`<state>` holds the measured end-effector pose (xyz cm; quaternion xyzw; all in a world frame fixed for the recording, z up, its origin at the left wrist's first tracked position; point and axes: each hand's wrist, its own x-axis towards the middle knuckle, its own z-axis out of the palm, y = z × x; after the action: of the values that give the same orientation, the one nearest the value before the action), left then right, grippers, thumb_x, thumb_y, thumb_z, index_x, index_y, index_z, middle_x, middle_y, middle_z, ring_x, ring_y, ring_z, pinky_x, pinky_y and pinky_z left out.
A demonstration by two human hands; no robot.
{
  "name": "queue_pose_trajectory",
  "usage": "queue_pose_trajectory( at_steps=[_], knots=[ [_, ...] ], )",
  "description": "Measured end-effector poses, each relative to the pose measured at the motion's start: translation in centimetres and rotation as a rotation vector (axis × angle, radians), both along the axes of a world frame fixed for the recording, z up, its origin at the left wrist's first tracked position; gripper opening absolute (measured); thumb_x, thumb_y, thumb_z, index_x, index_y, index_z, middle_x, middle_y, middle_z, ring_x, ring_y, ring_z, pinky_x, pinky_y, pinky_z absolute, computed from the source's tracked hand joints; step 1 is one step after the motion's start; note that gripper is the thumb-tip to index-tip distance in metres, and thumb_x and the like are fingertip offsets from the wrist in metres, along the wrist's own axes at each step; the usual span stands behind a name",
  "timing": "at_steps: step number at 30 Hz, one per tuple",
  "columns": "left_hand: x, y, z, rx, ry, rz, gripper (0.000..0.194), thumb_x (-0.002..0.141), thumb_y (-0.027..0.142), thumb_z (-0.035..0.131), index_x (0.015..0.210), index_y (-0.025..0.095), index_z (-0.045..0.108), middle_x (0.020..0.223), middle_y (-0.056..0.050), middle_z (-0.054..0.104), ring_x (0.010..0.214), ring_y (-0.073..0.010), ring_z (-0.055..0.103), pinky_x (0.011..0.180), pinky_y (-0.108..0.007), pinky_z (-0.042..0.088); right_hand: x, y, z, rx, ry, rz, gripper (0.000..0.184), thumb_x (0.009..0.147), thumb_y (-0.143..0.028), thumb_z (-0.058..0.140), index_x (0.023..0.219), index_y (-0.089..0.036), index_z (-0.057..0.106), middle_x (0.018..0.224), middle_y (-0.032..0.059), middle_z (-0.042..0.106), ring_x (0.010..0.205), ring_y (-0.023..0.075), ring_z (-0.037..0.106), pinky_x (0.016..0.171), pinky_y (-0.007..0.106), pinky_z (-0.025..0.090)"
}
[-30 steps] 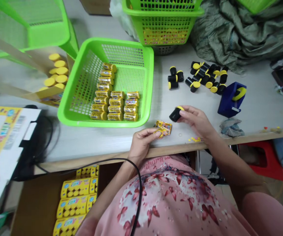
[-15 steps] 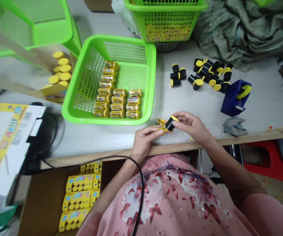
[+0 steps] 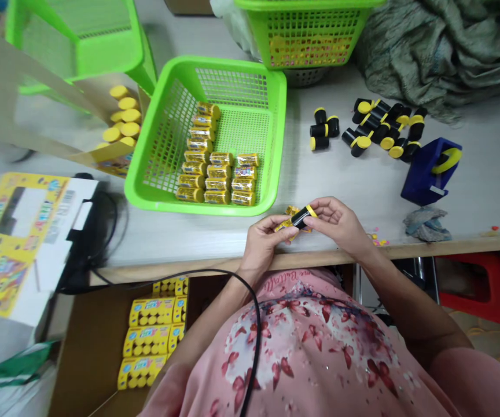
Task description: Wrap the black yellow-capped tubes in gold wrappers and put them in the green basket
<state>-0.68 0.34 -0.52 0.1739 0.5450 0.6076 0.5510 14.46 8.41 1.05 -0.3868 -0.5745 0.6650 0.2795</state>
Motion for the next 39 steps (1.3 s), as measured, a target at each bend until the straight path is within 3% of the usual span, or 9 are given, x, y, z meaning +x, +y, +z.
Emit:
queue_pose_trajectory(
  at_steps=[9, 13, 17, 22, 27, 30, 35, 37, 39],
  knots=[
    [0.2, 0.1, 0.1, 0.003, -0.036, -0.023, 0.037, 0.051, 0.035, 0.091, 0.081, 0.018, 0.077, 0.072, -0.001, 0.075, 0.061, -0.0142, 0.066, 0.072, -0.031, 0.056, -0.2, -0.6, -0.9, 0.109, 0.01, -0.022, 0.042, 0.072, -0.049, 0.079, 0.1, -0.023, 0.063, 0.093, 0.003, 0.074, 0.087, 0.0172, 0.071, 0.081, 0.034, 0.06],
    [0.4, 0.4, 0.5, -0.001, -0.138, -0.022, 0.035, 0.048, 0.031, 0.092, 0.079, 0.019, 0.078, 0.074, -0.001, 0.077, 0.062, -0.0139, 0.067, 0.073, -0.03, 0.056, 0.1, -1.3, -1.1, 0.437, -0.063, -0.072, 0.036, 0.085, -0.044, 0.069, 0.116, -0.026, 0.065, 0.107, 0.0051, 0.074, 0.098, 0.0198, 0.07, 0.092, 0.039, 0.057],
    [0.6, 0.5, 0.5, -0.002, -0.182, -0.007, 0.032, 0.051, 0.03, 0.091, 0.078, 0.018, 0.078, 0.076, -0.001, 0.077, 0.065, -0.0129, 0.067, 0.072, -0.027, 0.055, 0.7, -1.5, -0.8, 0.725, -0.132, 0.072, 0.03, 0.094, -0.037, 0.057, 0.12, -0.027, 0.068, 0.126, 0.0087, 0.068, 0.119, 0.0239, 0.062, 0.106, 0.046, 0.049],
    [0.2, 0.4, 0.6, -0.04, -0.274, -0.16, 0.034, 0.06, 0.04, 0.087, 0.079, 0.015, 0.075, 0.077, -0.006, 0.077, 0.061, -0.0187, 0.07, 0.068, -0.035, 0.059, 1.2, -0.8, -0.5, 0.494, -0.038, 0.128, 0.034, 0.097, -0.036, 0.052, 0.129, -0.029, 0.063, 0.129, 0.0054, 0.067, 0.118, 0.0205, 0.063, 0.104, 0.043, 0.051],
    [-0.4, 0.0, 1.0, -0.045, -0.353, -0.283, 0.036, 0.06, 0.039, 0.086, 0.083, 0.014, 0.076, 0.082, -0.009, 0.077, 0.064, -0.0236, 0.073, 0.072, -0.04, 0.061, 1.2, -0.6, -0.5, 0.284, 0.064, 0.124, 0.029, 0.089, -0.043, 0.064, 0.112, -0.028, 0.071, 0.114, 0.0028, 0.073, 0.109, 0.0185, 0.067, 0.1, 0.039, 0.055],
    [-0.1, -0.4, 1.0, -0.028, -0.257, -0.233, 0.035, 0.057, 0.032, 0.088, 0.086, 0.016, 0.076, 0.082, -0.006, 0.078, 0.065, -0.0211, 0.072, 0.077, -0.04, 0.059, 0.9, -0.8, -0.8, 0.227, 0.064, 0.072, 0.034, 0.083, -0.047, 0.07, 0.109, -0.025, 0.07, 0.108, 0.0038, 0.074, 0.101, 0.0184, 0.069, 0.095, 0.038, 0.057],
    [1.4, -0.5, 0.9, 0.067, 0.292, -0.036, 0.035, 0.061, 0.027, 0.086, 0.093, 0.019, 0.075, 0.098, -0.006, 0.077, 0.093, -0.0208, 0.069, 0.092, -0.034, 0.052, 0.3, -0.9, -1.4, 0.462, -0.172, -0.122, 0.029, 0.085, -0.047, 0.067, 0.097, -0.021, 0.066, 0.088, 0.0049, 0.071, 0.078, 0.0179, 0.067, 0.08, 0.036, 0.058],
    [1.7, -0.1, 0.8, 0.073, 0.326, -0.009, 0.035, 0.063, 0.028, 0.084, 0.096, 0.018, 0.074, 0.1, -0.006, 0.076, 0.095, -0.0204, 0.068, 0.093, -0.034, 0.051, 0.4, -1.1, -1.4, 0.597, -0.229, -0.118, 0.037, 0.087, -0.047, 0.065, 0.11, -0.019, 0.063, 0.099, 0.01, 0.069, 0.088, 0.0221, 0.067, 0.083, 0.04, 0.058],
    [1.8, 0.2, 0.7, 0.08, 0.238, 0.015, 0.037, 0.063, 0.027, 0.084, 0.097, 0.019, 0.072, 0.099, -0.005, 0.075, 0.096, -0.019, 0.068, 0.092, -0.033, 0.051, 0.5, -1.5, -1.3, 0.777, -0.268, -0.049, 0.06, 0.082, -0.047, 0.071, 0.131, -0.018, 0.05, 0.126, 0.0173, 0.061, 0.114, 0.0293, 0.061, 0.096, 0.047, 0.054]
  ],
)
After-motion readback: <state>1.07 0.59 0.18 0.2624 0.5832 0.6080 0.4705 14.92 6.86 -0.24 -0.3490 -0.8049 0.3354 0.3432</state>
